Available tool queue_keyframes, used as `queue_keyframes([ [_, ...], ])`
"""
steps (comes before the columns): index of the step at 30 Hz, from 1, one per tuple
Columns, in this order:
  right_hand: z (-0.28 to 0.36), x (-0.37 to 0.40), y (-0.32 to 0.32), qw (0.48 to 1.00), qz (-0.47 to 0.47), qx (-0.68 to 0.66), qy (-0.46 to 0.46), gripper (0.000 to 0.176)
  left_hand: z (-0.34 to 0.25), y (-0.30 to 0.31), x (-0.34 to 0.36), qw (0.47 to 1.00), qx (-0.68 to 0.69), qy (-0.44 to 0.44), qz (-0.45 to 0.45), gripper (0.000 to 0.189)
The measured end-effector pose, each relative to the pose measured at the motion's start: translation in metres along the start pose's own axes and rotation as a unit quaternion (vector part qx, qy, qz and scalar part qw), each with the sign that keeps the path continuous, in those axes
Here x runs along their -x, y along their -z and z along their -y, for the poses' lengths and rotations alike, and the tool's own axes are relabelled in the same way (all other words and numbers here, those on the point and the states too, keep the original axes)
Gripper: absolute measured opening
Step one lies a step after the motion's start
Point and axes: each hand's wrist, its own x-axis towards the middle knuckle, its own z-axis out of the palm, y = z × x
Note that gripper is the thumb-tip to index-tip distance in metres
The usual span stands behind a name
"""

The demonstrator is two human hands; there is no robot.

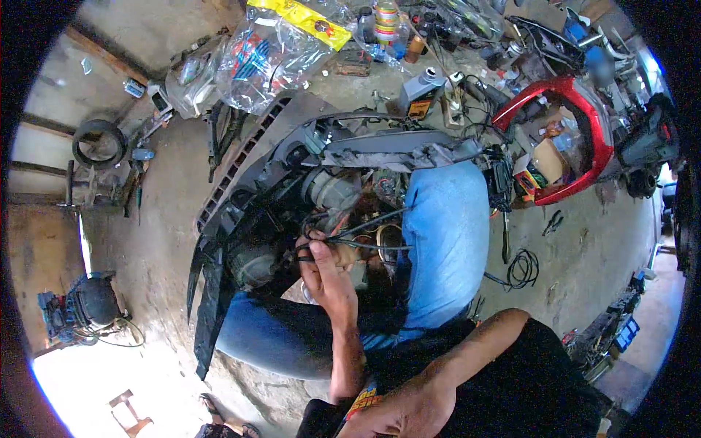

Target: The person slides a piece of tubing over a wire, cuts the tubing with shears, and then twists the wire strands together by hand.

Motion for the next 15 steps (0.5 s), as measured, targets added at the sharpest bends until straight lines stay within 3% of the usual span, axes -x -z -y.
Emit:
queue_keyframes([
  [6,0.0000,-0.0004,0.0047,1.000,0.003,-0.001,0.002,0.026,-0.0035,-0.0052,0.0064,0.999,-0.026,0.015,-0.025,0.028],
  [9,-0.0025,-0.0018,0.0054,1.000,0.012,-0.003,-0.003,0.025,-0.0010,0.0036,0.0036,0.997,0.058,0.019,0.040,0.027],
  [15,-0.0059,-0.0006,0.0040,1.000,0.004,0.001,-0.008,0.025,-0.0048,-0.0020,0.0088,0.991,0.125,0.032,0.035,0.026],
])
